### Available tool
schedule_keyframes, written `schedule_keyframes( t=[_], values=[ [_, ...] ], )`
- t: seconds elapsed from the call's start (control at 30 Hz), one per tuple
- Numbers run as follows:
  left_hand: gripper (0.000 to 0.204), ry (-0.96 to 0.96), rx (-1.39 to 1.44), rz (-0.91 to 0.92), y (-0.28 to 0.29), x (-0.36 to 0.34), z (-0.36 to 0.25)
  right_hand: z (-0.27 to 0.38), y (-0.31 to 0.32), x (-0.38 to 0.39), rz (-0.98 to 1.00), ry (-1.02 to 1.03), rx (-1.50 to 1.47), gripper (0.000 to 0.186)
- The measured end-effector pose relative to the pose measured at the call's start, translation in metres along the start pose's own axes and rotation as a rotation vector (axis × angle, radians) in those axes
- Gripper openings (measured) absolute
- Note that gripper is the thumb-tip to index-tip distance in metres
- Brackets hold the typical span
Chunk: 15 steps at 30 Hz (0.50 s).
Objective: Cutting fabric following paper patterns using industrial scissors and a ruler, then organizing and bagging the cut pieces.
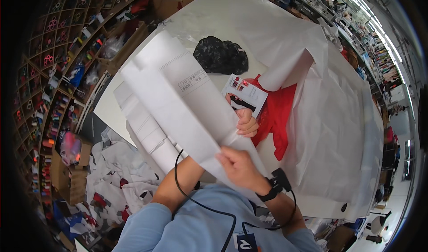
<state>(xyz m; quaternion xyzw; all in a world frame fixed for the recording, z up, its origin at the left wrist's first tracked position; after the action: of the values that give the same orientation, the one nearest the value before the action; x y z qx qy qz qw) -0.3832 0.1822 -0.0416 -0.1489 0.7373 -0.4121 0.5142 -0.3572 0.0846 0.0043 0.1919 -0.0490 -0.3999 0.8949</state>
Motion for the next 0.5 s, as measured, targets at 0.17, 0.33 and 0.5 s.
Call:
schedule_keyframes(
  t=[0.17,0.33,0.5],
  values=[
    [0.078,-0.049,0.009,-0.277,0.023,0.047,-0.002,-0.017,0.061,-0.02,-0.128,-0.108,-0.046,0.016],
    [0.075,-0.297,0.114,-0.381,0.039,0.037,-0.006,-0.063,0.044,-0.021,-0.199,-0.116,-0.052,0.015],
    [0.08,-0.092,-0.129,-0.384,0.047,0.027,0.001,-0.04,0.011,-0.016,-0.374,0.081,0.477,0.022]
  ],
)
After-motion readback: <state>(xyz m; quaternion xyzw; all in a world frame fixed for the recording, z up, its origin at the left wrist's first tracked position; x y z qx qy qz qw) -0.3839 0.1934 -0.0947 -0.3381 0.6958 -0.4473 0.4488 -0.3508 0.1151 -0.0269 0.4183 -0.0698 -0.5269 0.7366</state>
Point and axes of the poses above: each hand's wrist, its own x-axis away from the middle knuckle, its own y-axis out of the back of the hand, z = x × y, the point moved 8 cm from there along -x, towards the middle knuckle, and after that the axes turned 1 degree about -y, right-handed, at the moved point
